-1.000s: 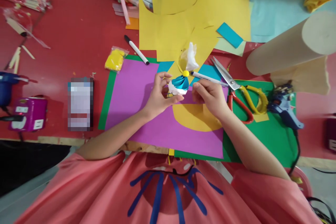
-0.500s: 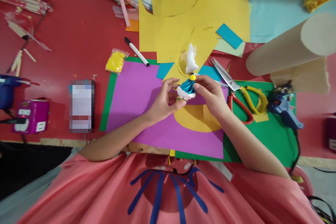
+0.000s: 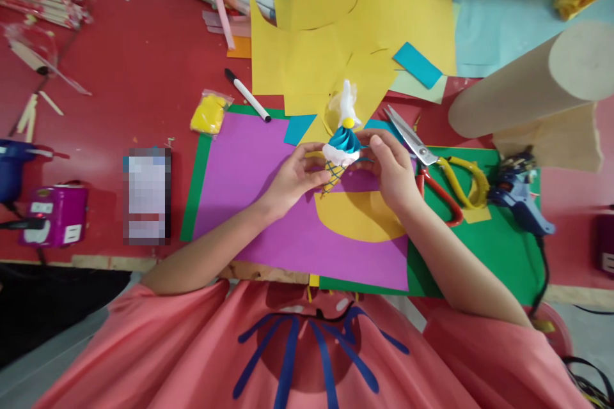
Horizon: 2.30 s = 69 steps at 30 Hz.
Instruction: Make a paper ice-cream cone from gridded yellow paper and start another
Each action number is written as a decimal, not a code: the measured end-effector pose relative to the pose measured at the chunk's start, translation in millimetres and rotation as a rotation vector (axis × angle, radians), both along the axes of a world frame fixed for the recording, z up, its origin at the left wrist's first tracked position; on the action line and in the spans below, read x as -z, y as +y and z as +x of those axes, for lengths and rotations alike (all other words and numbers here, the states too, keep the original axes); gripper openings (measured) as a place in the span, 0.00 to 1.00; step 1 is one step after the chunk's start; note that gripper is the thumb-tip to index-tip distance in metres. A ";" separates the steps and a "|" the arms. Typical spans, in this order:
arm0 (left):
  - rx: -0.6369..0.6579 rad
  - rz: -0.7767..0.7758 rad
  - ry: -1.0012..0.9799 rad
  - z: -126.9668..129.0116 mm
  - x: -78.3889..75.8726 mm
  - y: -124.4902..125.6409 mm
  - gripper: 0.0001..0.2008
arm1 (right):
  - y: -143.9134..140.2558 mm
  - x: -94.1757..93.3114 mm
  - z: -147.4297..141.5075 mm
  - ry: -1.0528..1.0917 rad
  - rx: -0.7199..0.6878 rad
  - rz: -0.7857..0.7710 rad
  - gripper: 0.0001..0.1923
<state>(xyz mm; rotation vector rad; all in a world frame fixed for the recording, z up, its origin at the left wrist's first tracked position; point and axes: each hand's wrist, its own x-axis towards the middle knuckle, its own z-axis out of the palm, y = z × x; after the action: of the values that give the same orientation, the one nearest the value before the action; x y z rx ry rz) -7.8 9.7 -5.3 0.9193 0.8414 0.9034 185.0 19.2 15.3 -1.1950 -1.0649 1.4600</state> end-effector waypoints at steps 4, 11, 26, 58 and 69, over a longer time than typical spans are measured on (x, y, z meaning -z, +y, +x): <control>-0.045 0.036 0.056 -2.4 -2.0 4.9 0.25 | -1.8 -0.6 -0.6 -0.072 0.005 0.073 0.10; -0.172 0.115 0.122 -23.4 -24.6 19.3 0.22 | -5.4 -5.3 0.1 -0.002 -0.096 0.056 0.09; -0.120 0.625 0.928 -147.5 -38.0 197.1 0.23 | -5.3 0.0 0.4 -0.028 -0.087 0.027 0.16; 0.043 0.526 0.957 -51.8 -43.5 3.6 0.03 | -51.3 -22.0 49.8 -0.836 -0.079 0.257 0.16; 0.216 0.793 0.916 -33.4 -30.3 -6.3 0.10 | -59.6 -7.7 47.2 -1.213 -0.414 0.574 0.14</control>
<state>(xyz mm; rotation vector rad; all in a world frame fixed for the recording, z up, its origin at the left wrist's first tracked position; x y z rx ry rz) -41.2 3.5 25.0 2.1675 1.1232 0.5906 232.2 -40.4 23.1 -1.4454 -2.4487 0.4564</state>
